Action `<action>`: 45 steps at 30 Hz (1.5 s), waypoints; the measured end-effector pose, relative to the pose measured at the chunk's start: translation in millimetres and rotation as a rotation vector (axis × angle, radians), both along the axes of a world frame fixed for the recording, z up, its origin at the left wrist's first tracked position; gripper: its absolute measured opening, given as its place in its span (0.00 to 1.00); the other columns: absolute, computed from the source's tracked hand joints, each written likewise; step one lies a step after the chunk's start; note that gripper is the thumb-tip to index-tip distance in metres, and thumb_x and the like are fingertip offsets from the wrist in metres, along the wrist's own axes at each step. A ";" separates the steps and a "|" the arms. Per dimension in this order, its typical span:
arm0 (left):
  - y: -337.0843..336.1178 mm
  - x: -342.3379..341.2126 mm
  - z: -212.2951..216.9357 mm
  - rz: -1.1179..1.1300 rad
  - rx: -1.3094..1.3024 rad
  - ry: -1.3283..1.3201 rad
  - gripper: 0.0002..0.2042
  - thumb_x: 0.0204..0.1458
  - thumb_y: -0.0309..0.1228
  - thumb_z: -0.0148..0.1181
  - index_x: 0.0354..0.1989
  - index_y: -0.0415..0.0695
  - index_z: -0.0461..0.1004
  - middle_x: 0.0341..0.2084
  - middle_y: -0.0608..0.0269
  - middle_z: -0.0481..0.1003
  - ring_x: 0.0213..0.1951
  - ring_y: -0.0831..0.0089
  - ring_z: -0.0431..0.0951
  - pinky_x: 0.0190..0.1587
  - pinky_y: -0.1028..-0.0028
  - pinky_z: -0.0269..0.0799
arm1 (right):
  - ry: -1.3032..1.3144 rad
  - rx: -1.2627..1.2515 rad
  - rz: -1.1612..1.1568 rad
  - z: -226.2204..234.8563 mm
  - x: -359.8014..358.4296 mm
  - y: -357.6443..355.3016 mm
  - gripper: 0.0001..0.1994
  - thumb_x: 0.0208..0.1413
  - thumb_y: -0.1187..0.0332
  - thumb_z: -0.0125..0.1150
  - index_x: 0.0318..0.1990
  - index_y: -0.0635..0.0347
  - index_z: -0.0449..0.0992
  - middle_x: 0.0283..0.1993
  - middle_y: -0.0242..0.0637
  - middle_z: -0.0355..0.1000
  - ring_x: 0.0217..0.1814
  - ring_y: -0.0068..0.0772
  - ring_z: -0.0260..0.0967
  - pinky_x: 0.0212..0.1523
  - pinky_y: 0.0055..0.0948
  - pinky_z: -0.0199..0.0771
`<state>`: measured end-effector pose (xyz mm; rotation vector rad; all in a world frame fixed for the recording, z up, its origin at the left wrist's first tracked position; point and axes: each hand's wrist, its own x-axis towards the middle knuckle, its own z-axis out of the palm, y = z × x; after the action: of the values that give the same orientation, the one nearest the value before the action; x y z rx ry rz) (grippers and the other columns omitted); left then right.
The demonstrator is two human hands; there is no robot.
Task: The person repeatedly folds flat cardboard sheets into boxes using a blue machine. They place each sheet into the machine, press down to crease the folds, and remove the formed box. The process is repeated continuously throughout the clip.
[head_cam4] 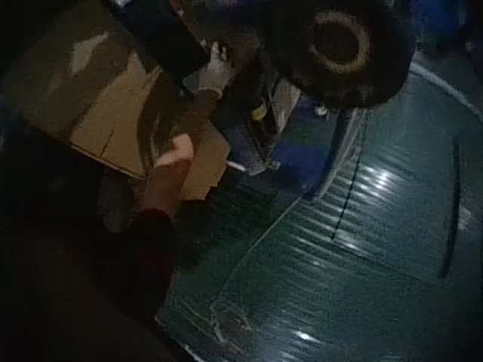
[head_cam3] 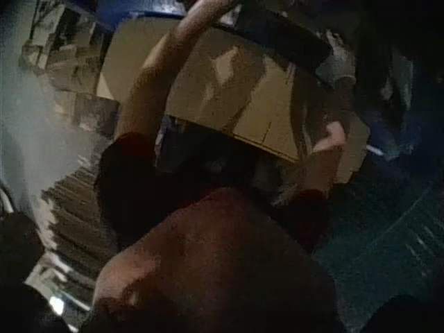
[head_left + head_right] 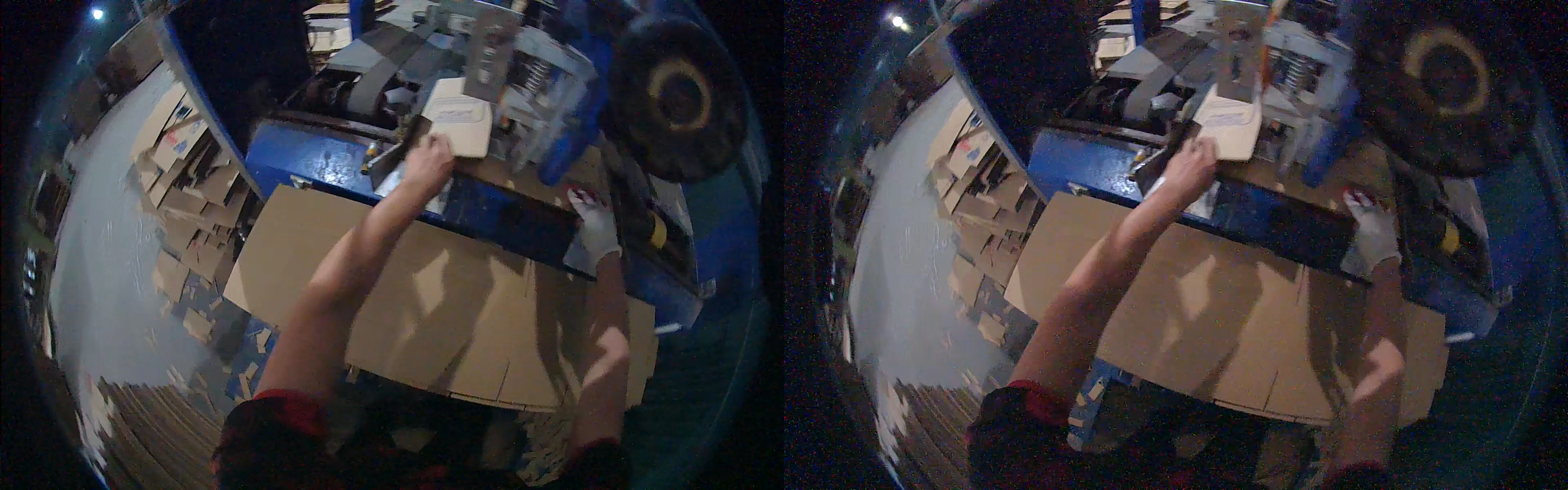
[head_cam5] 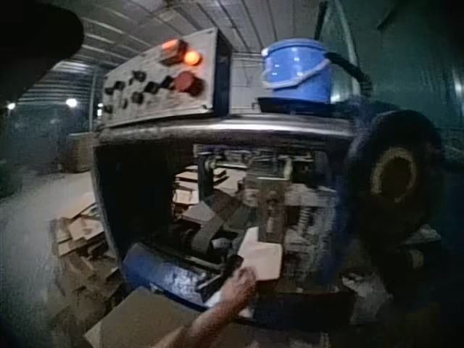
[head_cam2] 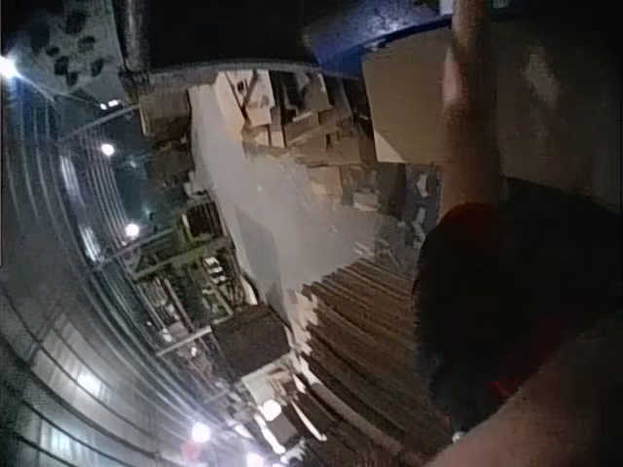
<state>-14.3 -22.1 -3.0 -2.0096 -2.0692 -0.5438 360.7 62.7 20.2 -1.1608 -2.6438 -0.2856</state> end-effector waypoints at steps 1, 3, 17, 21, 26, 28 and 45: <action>28.3 24.7 8.0 -0.028 0.026 -0.137 0.19 0.47 0.24 0.52 0.49 0.34 0.65 0.45 0.47 0.71 0.47 0.53 0.72 0.42 0.63 0.75 | -0.011 -0.065 -0.074 16.3 17.5 8.5 0.23 0.51 0.77 0.48 0.56 0.53 0.70 0.57 0.50 0.67 0.59 0.49 0.64 0.59 0.50 0.62; 37.4 15.3 8.7 -0.048 -0.065 -0.148 0.16 0.48 0.24 0.50 0.48 0.36 0.65 0.47 0.44 0.70 0.47 0.50 0.72 0.47 0.60 0.73 | 0.052 -0.106 -0.177 33.7 -23.9 -5.7 0.22 0.52 0.75 0.50 0.57 0.56 0.68 0.58 0.50 0.66 0.61 0.50 0.63 0.61 0.48 0.59; -313.3 -112.8 -78.4 0.456 0.145 -0.124 0.21 0.47 0.33 0.58 0.53 0.49 0.71 0.51 0.63 0.71 0.57 0.62 0.66 0.57 0.53 0.57 | -0.034 -0.171 -0.296 -44.7 -44.3 -346.4 0.37 0.45 0.59 0.60 0.64 0.63 0.58 0.66 0.48 0.53 0.70 0.54 0.45 0.70 0.53 0.37; -321.5 -106.2 -84.0 0.467 0.130 -0.135 0.20 0.51 0.38 0.57 0.53 0.49 0.71 0.52 0.64 0.71 0.57 0.60 0.65 0.57 0.49 0.56 | -0.133 -0.149 -0.355 -43.5 -58.9 -351.1 0.39 0.43 0.57 0.59 0.63 0.68 0.57 0.66 0.51 0.54 0.70 0.57 0.44 0.70 0.56 0.34; -320.1 -107.6 -86.5 0.418 0.139 -0.141 0.20 0.52 0.45 0.56 0.51 0.49 0.72 0.52 0.64 0.71 0.58 0.60 0.64 0.57 0.45 0.54 | -0.146 -0.068 -0.383 -65.4 -45.6 -351.4 0.39 0.41 0.55 0.61 0.61 0.66 0.59 0.65 0.48 0.55 0.70 0.53 0.44 0.71 0.55 0.33; -321.0 -110.9 -93.1 0.404 0.142 -0.104 0.20 0.52 0.44 0.57 0.51 0.49 0.72 0.53 0.65 0.70 0.58 0.60 0.63 0.57 0.45 0.53 | -0.112 -0.031 -0.361 -76.4 -40.7 -350.5 0.38 0.41 0.55 0.62 0.60 0.67 0.61 0.64 0.49 0.57 0.69 0.53 0.47 0.71 0.54 0.35; -173.8 -211.5 115.2 -0.019 0.740 -0.276 0.26 0.46 0.27 0.61 0.55 0.37 0.63 0.50 0.40 0.68 0.51 0.43 0.67 0.53 0.56 0.66 | -0.033 -0.080 -0.189 -55.1 -136.2 -359.5 0.34 0.44 0.55 0.60 0.59 0.61 0.65 0.62 0.49 0.58 0.67 0.60 0.48 0.68 0.57 0.38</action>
<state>-225.8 -195.9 112.2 -1.5653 -1.6064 -1.4069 224.4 -296.7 -34.9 -1.4468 -2.5980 -0.2354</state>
